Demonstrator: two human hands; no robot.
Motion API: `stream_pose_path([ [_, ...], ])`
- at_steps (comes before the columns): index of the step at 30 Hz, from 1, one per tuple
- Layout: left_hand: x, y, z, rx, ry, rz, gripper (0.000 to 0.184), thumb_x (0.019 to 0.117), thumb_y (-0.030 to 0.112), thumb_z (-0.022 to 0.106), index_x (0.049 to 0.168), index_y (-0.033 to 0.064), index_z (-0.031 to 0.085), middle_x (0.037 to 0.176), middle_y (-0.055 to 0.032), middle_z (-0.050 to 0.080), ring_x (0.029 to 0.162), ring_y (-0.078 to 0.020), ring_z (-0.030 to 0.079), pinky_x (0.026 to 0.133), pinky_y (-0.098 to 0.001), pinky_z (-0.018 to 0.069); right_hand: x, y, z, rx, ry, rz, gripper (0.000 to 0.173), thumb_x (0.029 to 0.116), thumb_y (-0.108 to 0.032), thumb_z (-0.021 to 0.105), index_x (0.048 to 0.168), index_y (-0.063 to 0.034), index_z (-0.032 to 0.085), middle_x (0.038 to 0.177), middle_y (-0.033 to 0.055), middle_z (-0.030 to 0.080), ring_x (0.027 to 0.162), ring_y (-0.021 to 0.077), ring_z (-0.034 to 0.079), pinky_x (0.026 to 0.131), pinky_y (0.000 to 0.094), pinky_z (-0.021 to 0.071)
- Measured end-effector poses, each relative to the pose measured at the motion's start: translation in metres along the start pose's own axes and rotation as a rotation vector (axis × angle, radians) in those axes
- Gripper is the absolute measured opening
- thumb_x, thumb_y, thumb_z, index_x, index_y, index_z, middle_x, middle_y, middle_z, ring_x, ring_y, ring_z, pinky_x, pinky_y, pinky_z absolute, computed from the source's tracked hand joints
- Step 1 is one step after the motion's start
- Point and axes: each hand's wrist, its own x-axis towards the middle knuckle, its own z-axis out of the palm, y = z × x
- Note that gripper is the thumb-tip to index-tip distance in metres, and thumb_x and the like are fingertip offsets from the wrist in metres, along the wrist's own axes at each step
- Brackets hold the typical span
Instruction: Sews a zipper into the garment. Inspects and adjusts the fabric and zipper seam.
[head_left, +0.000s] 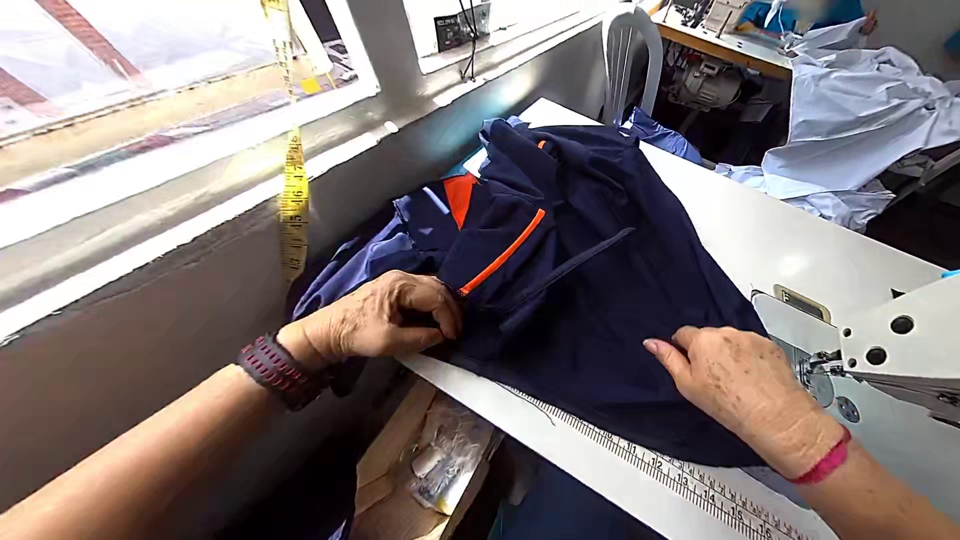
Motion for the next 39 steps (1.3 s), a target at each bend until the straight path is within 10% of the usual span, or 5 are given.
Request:
stream_pose_path([
  [7,0.0,0.004,0.032,0.59,0.301,-0.125,0.056,0.0918,0.044,0.055,0.115,-0.0057,0.066,0.129,-0.029,0.062,0.125,-0.0447,0.059,0.102,-0.0601,0.0477,0.156,0.006,0.043,0.329,-0.02,-0.098,0.069,0.0997,-0.058,0.054,0.159,-0.0256,0.041,0.17,0.0161,0.021,0.154,0.0526,0.014,0.107,0.0844,0.0173],
  [14,0.05,-0.036,0.006,0.625,-0.127,0.127,0.054,0.1027,0.042,0.034,0.096,0.0102,0.078,0.118,-0.0127,0.074,0.126,-0.0339,0.062,0.108,-0.0578,0.0447,0.069,-0.03,0.034,-0.089,-0.235,0.296,0.056,0.1081,-0.031,0.041,0.13,0.0171,0.058,0.115,0.0372,0.065,0.107,0.0507,0.067,0.081,0.0575,0.0552],
  [18,0.095,-0.027,0.035,0.551,-0.254,0.233,0.056,0.1045,0.045,0.033,0.138,0.0147,0.066,0.15,-0.0184,0.055,0.143,-0.0364,0.047,0.117,-0.0596,0.0337,0.066,0.035,0.007,-0.175,-0.505,0.592,0.048,0.1089,-0.032,0.042,0.115,0.0064,0.069,0.122,0.0304,0.067,0.119,0.0471,0.063,0.091,0.0645,0.0482],
  [23,0.078,-0.007,0.052,0.626,-0.103,0.088,0.066,0.1023,0.055,0.03,0.157,0.0204,0.045,0.167,-0.0163,0.029,0.155,-0.0359,0.027,0.115,-0.0711,0.0245,0.084,0.015,-0.02,0.053,0.211,0.162,0.038,0.1002,-0.024,0.059,0.117,0.0077,0.07,0.133,0.0314,0.062,0.125,0.053,0.057,0.091,0.0702,0.0465],
  [39,0.058,0.003,0.052,0.625,-0.09,-0.033,0.072,0.0998,0.066,0.027,0.151,0.0231,0.054,0.165,-0.0151,0.036,0.15,-0.0467,0.032,0.104,-0.0862,0.0184,0.115,0.039,-0.037,0.726,0.545,0.246,0.031,0.1051,-0.019,0.053,0.12,0.0079,0.053,0.103,0.0171,0.065,0.078,0.0146,0.066,0.072,0.0314,0.0565],
])
